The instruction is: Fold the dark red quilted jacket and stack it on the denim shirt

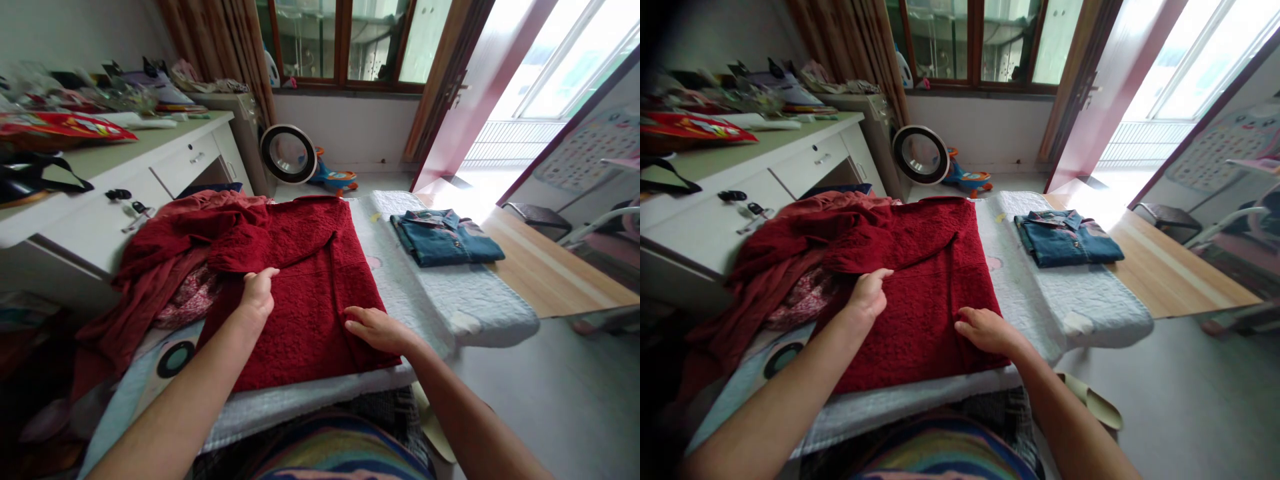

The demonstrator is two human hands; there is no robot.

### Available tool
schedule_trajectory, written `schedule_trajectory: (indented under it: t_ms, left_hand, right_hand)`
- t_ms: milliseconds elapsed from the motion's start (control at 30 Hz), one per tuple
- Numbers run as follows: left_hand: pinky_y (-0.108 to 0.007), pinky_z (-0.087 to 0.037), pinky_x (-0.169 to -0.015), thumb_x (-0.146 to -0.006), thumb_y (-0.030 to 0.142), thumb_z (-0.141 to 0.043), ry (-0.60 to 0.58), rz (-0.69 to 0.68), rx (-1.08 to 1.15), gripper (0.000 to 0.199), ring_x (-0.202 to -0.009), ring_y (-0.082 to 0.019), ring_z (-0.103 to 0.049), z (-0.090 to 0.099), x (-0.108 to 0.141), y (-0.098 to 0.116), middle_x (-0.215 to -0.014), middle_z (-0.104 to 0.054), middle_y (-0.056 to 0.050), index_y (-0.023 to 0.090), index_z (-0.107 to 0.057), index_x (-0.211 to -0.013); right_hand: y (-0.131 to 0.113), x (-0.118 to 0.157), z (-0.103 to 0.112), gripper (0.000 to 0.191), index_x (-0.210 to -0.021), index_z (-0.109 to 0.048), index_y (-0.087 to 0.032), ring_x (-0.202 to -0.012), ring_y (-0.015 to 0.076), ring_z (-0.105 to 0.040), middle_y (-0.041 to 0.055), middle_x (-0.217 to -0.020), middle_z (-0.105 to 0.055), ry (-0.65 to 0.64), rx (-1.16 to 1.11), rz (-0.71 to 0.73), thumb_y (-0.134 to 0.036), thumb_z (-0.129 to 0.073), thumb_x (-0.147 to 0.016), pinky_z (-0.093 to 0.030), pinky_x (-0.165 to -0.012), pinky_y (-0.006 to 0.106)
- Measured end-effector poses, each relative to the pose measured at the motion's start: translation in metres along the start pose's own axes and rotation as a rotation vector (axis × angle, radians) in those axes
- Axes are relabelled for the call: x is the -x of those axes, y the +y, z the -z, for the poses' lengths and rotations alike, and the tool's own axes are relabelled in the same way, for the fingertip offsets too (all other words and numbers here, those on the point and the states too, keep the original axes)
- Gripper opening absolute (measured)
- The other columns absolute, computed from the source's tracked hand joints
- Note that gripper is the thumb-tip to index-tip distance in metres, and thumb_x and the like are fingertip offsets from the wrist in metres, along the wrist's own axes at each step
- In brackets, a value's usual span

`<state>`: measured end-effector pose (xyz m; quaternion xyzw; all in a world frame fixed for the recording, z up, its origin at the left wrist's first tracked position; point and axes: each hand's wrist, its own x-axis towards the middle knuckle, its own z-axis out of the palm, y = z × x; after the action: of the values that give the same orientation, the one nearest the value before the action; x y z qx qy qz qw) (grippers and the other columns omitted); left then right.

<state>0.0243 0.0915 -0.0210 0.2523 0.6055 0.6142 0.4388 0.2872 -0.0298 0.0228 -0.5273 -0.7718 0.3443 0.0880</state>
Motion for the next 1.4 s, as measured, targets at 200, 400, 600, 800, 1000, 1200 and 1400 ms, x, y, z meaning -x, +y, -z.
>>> schedule_trajectory:
  t_ms: [200,400,600,800,1000,1200,1400]
  left_hand:
    - [-0.037,-0.043,-0.098,-0.068,0.018,-0.066,-0.631,-0.085,-0.406,0.056,-0.104,-0.018,-0.055,-0.029,0.102,-0.017,-0.124,-0.050,-0.009,0.021,-0.050,-0.121]
    - [-0.035,-0.049,-0.088,-0.070,0.021,-0.064,-0.920,-0.105,-0.777,0.071,-0.082,-0.014,-0.058,-0.034,0.141,-0.024,-0.124,-0.040,-0.011,0.020,-0.040,-0.137]
    - [-0.038,-0.039,-0.105,-0.065,0.029,-0.075,-0.800,-0.214,-0.788,0.079,-0.113,-0.025,-0.053,-0.030,0.163,-0.033,-0.122,-0.044,-0.010,0.021,-0.041,-0.136]
    - [-0.023,-0.047,-0.062,-0.067,0.011,-0.058,-0.935,0.107,-0.459,0.050,-0.067,-0.012,-0.057,-0.032,0.179,-0.034,-0.083,-0.061,0.000,0.018,-0.055,-0.116]
    - [-0.019,-0.045,-0.054,-0.061,0.006,-0.047,-0.829,0.266,-0.147,0.054,-0.054,-0.008,-0.053,-0.029,0.177,-0.021,-0.081,-0.064,0.001,0.019,-0.055,-0.113]
    - [-0.028,-0.053,-0.075,-0.074,0.008,-0.045,-0.880,-0.192,-0.539,0.043,-0.076,-0.014,-0.061,-0.017,0.164,-0.019,-0.094,-0.065,-0.004,0.018,-0.062,-0.112]
    - [-0.047,-0.034,-0.111,-0.075,0.005,-0.054,-0.949,-0.942,-1.165,0.049,-0.130,-0.028,-0.041,0.000,0.157,-0.029,-0.146,-0.040,-0.010,0.023,-0.063,-0.119]
  right_hand:
    - [0.020,0.001,0.001,0.027,-0.103,-0.066,-0.020,-0.080,0.0158,-0.063,0.0026,-0.088,-0.069,0.398,-0.194,0.000,-0.024,-0.043,-0.090,-0.047,-0.075,0.027]
    - [0.054,0.022,-0.001,0.020,-0.094,-0.066,-0.020,-0.085,0.0170,-0.061,0.0050,-0.095,-0.063,0.660,-0.091,-0.044,-0.022,-0.048,-0.086,-0.047,-0.077,0.030]
    - [0.071,0.055,-0.018,0.025,-0.107,-0.063,-0.021,-0.089,0.0176,-0.061,0.0048,-0.101,-0.063,0.520,-0.096,-0.049,-0.025,-0.057,-0.083,-0.048,-0.081,0.032]
    - [0.067,0.072,-0.030,0.064,-0.136,-0.047,-0.020,-0.122,0.0272,-0.048,0.0118,-0.131,-0.054,0.431,0.000,0.068,-0.044,-0.067,-0.080,-0.037,-0.105,0.044]
    - [0.060,0.072,-0.055,0.079,-0.141,-0.038,-0.019,-0.125,0.0308,-0.043,0.0137,-0.137,-0.049,0.574,0.055,0.038,-0.037,-0.073,-0.072,-0.035,-0.105,0.048]
    - [0.061,0.065,-0.068,0.029,-0.092,-0.055,-0.021,-0.089,0.0225,-0.051,0.0043,-0.089,-0.058,0.799,0.013,-0.032,-0.008,-0.052,-0.067,-0.043,-0.083,0.037]
    - [0.061,0.069,-0.072,0.035,-0.089,-0.056,-0.019,-0.087,0.0230,-0.047,0.0049,-0.086,-0.055,0.755,0.131,-0.019,-0.004,-0.045,-0.059,-0.041,-0.083,0.038]
